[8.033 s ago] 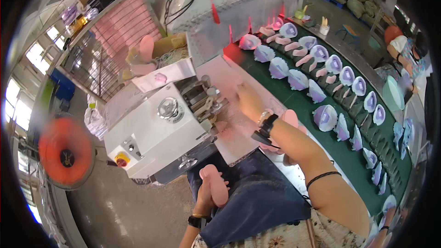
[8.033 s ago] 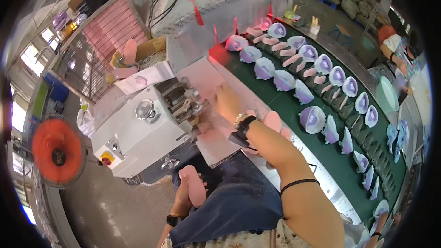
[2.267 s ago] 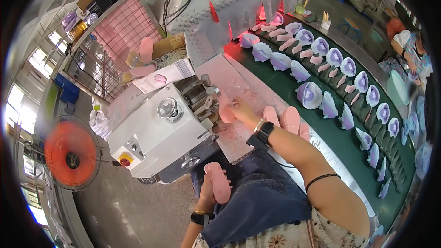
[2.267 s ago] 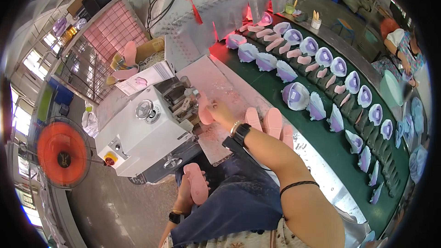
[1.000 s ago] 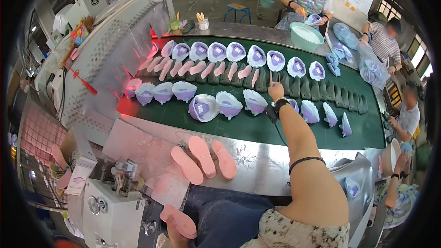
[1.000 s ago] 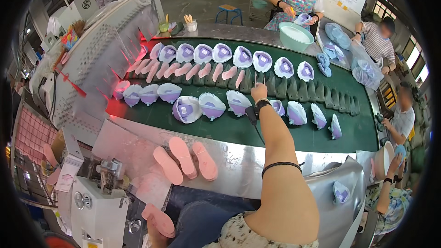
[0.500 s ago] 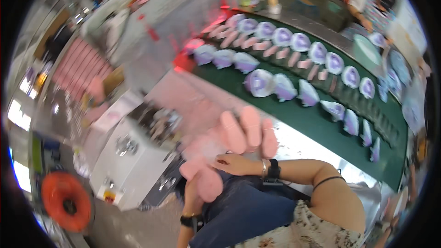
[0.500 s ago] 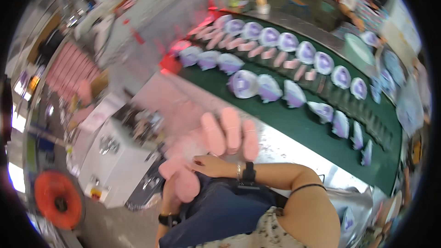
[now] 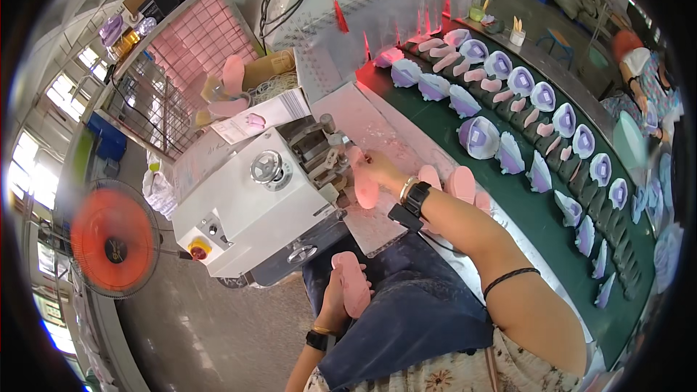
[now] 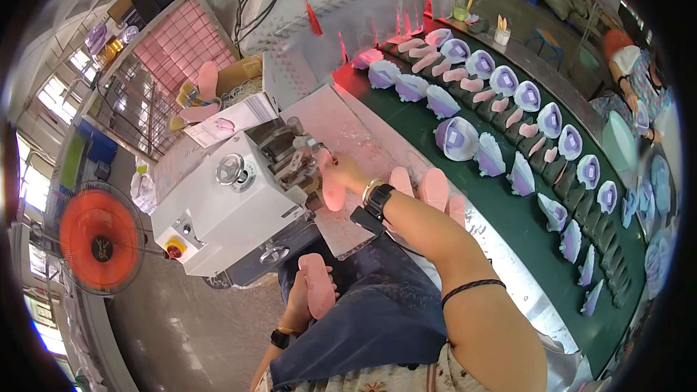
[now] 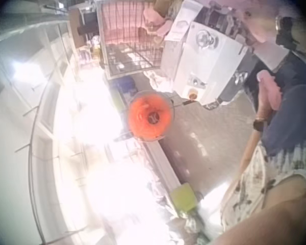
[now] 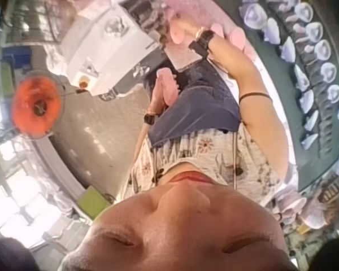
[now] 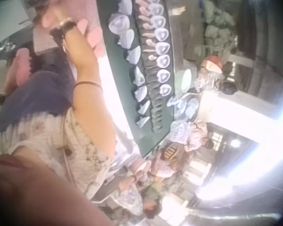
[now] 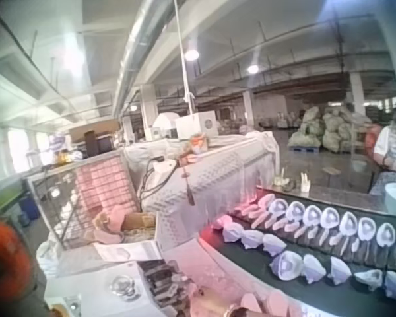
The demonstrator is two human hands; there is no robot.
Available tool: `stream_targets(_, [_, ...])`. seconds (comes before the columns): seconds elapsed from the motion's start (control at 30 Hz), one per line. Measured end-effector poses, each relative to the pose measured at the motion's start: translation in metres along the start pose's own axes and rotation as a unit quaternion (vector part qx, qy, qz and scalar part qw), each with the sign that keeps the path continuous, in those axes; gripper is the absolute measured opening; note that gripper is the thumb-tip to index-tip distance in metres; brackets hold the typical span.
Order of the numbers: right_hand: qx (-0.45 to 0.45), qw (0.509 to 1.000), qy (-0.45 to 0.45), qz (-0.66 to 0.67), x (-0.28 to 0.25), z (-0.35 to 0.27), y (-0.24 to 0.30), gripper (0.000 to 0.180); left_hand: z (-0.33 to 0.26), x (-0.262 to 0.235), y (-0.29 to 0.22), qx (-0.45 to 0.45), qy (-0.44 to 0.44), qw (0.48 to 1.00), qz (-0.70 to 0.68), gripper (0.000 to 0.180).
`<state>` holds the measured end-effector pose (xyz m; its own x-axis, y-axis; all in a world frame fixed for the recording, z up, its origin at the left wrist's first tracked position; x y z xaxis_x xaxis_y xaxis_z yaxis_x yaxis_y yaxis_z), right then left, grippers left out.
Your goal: The person repeatedly picks up pink slipper soles and inserts them into purple slipper uppers on a conveyor belt. They handle the items one at a time, moving them along the belt to the next stage of the assembly line.
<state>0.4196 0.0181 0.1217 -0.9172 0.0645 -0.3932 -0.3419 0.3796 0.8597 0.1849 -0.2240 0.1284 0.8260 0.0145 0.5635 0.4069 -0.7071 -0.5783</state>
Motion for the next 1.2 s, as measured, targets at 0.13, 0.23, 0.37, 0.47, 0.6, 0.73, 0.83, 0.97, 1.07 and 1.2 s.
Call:
stream_targets(0.13, [0.024, 0.998, 0.042, 0.027, -0.012, -0.018, 0.011, 0.042, -0.007, -0.004, -0.008, 0.026, -0.009, 1.000, 0.014, 0.061])
stream_targets(0.23, [-0.037, 0.994, 0.004, 0.106, -0.019, -0.012, -0.006, 0.053, -0.002, -0.013, -0.001, 0.014, 0.006, 1.000, 0.010, 0.059])
stream_targets(0.37, [-0.036, 0.998, -0.057, 0.006, -0.021, -0.020, 0.028, 0.062, -0.005, 0.002, -0.011, 0.034, -0.012, 0.998, 0.058, 0.054])
stream_targets(0.47, [-0.031, 0.990, -0.132, -0.047, -0.026, -0.002, 0.024, 0.052, -0.006, 0.010, -0.019, 0.008, -0.030, 0.996, 0.078, 0.051])
stream_targets(0.6, [-0.135, 0.954, -0.203, -0.173, -0.063, -0.033, 0.070, 0.035, -0.004, -0.022, -0.006, 0.024, -0.075, 0.995, 0.054, 0.046])
stream_targets(0.73, [-0.177, 0.927, -0.248, -0.217, -0.067, -0.046, 0.085, 0.028, -0.002, -0.071, 0.019, 0.029, -0.133, 0.988, 0.071, 0.040])
stream_targets(0.83, [-0.112, 0.961, -0.218, -0.131, -0.043, 0.011, 0.014, 0.030, -0.005, -0.054, 0.009, 0.028, -0.104, 0.994, 0.036, 0.042])
stream_targets(0.97, [0.007, 0.985, -0.170, 0.030, -0.017, 0.030, 0.025, 0.029, -0.020, -0.047, -0.004, 0.037, -0.119, 0.992, 0.025, 0.040])
stream_targets(1.07, [0.045, 0.974, -0.152, 0.162, -0.039, 0.037, 0.016, 0.030, -0.017, -0.039, -0.004, 0.039, -0.095, 0.994, 0.029, 0.039])
stream_targets(1.2, [0.026, 0.933, -0.154, 0.323, -0.139, -0.011, 0.002, 0.027, 0.013, -0.064, 0.011, 0.071, -0.043, 0.996, 0.037, 0.035])
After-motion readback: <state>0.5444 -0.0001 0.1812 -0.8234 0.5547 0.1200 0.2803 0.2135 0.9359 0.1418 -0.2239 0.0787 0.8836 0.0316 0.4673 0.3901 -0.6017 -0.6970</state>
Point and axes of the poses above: each hand's wrist, its own z-axis towards the middle knuckle, its own x-axis out of the palm, y = z × x, the point moved 8 cm from there along z, towards the middle knuckle, and after that the axes turned 11 degrees about x, right-handed, at the moved point
